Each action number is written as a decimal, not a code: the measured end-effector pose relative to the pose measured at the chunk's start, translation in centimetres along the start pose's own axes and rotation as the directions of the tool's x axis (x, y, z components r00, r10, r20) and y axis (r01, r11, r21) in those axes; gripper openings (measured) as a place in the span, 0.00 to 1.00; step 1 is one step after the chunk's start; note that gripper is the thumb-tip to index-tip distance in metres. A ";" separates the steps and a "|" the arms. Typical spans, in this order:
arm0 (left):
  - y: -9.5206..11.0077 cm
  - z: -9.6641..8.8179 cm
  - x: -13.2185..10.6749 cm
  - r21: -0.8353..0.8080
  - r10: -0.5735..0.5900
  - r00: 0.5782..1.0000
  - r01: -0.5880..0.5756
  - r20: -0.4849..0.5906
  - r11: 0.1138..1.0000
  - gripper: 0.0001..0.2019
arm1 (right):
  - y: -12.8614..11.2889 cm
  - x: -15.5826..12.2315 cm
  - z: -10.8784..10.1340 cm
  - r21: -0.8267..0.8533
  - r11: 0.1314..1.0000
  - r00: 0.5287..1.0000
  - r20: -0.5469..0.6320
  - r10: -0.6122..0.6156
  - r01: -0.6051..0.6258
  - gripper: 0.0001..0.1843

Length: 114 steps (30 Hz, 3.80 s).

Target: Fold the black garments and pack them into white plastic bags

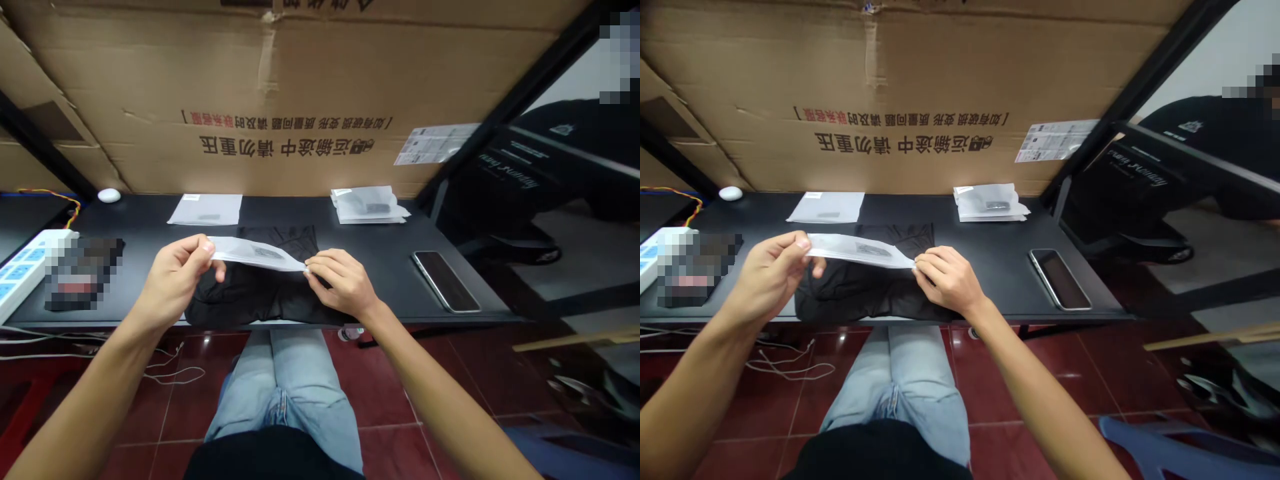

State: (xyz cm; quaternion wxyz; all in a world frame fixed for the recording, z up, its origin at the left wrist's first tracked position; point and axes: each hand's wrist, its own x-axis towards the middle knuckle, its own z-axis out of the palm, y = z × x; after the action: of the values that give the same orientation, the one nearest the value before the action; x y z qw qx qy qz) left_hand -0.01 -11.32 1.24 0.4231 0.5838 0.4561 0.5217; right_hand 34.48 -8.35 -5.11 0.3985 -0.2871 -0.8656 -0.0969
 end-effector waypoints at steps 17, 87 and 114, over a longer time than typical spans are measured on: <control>-2.7 5.2 1.0 0.517 0.036 0.853 -0.349 0.521 0.782 0.18 | 12.2 7.0 -6.0 -0.291 0.931 0.938 0.200 0.283 -0.219 0.54; -5.8 -1.7 4.8 0.664 0.128 0.850 -0.485 0.512 0.569 0.05 | 3.7 -0.4 -0.8 0.106 0.923 0.902 0.277 0.331 -0.371 0.10; -6.9 -0.2 0.4 0.688 -0.040 0.761 -0.562 0.648 0.459 0.39 | 1.5 -1.8 -1.9 0.065 0.961 0.711 0.687 0.152 -0.268 0.52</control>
State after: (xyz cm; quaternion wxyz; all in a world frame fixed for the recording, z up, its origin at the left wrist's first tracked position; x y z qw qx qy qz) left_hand -0.80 -9.41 -5.37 0.1030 0.9083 0.3970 0.0822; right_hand 37.51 -8.59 -5.30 0.0872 -0.3664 -0.9173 0.1294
